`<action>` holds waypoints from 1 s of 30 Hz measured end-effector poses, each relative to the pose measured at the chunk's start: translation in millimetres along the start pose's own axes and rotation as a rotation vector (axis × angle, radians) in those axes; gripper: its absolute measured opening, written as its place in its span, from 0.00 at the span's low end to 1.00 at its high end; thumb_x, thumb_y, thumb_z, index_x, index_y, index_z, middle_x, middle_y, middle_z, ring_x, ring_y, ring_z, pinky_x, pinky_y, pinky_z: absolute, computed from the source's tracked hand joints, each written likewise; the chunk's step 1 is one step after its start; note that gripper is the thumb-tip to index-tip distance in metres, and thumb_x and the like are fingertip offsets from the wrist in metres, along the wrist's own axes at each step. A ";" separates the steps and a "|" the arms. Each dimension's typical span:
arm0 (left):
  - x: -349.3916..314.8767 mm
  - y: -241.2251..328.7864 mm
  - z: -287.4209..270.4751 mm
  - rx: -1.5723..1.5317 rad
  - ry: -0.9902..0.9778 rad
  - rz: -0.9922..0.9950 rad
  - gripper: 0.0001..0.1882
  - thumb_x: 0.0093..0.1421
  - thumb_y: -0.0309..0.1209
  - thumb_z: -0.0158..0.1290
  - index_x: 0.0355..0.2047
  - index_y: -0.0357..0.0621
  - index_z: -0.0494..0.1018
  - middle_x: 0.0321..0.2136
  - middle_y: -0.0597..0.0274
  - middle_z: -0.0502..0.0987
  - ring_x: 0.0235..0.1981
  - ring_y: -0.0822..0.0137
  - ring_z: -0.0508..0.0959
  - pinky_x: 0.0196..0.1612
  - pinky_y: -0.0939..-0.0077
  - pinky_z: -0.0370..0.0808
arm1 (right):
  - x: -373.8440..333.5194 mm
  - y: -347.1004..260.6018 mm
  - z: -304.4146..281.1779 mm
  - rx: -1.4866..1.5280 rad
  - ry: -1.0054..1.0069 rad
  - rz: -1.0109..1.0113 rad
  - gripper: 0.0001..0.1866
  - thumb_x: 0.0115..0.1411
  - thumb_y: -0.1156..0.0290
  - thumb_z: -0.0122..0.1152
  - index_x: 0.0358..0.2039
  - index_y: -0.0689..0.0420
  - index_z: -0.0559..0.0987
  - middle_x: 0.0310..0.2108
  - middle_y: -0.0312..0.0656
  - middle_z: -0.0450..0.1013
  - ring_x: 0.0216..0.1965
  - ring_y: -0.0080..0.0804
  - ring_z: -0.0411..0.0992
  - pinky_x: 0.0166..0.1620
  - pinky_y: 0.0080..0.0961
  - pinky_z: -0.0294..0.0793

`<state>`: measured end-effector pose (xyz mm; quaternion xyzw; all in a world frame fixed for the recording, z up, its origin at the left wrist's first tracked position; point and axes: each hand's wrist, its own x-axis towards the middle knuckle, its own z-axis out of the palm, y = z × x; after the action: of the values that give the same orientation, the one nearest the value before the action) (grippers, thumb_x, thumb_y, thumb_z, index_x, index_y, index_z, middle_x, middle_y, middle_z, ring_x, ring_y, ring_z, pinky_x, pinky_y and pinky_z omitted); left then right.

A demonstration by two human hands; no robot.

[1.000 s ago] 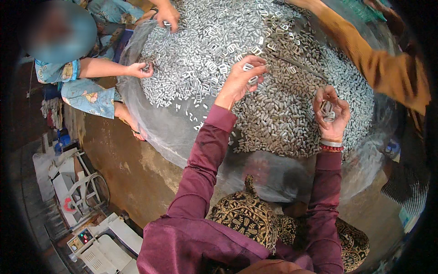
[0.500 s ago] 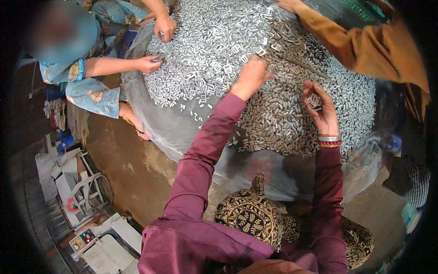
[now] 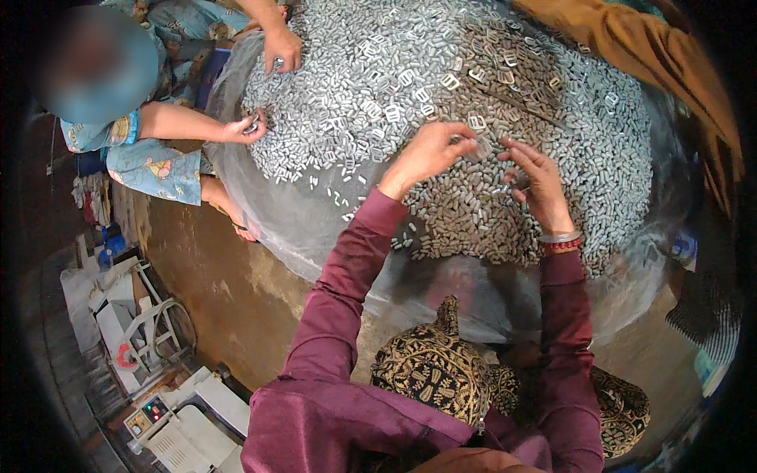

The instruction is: The person sorts small metallic items from a large pile on a plastic sheet, picking them up by hand and placing them into a green basket. Other people are also sorting items at the same table.

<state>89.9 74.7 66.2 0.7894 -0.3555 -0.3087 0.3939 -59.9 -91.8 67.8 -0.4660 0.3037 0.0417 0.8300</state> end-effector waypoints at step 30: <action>-41.3 19.3 38.8 -0.389 0.233 -0.075 0.12 0.54 0.27 0.58 0.39 0.38 0.76 0.31 0.62 0.79 0.36 0.75 0.76 0.42 0.78 0.71 | -2.9 16.1 8.7 0.519 -0.268 0.243 0.10 0.61 0.67 0.56 0.39 0.57 0.70 0.27 0.35 0.67 0.22 0.18 0.63 0.17 0.08 0.55</action>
<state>31.0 83.9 71.7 0.7417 -0.2118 -0.2925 0.5652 -64.0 -75.2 60.6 -0.1893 0.2454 0.1227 0.9428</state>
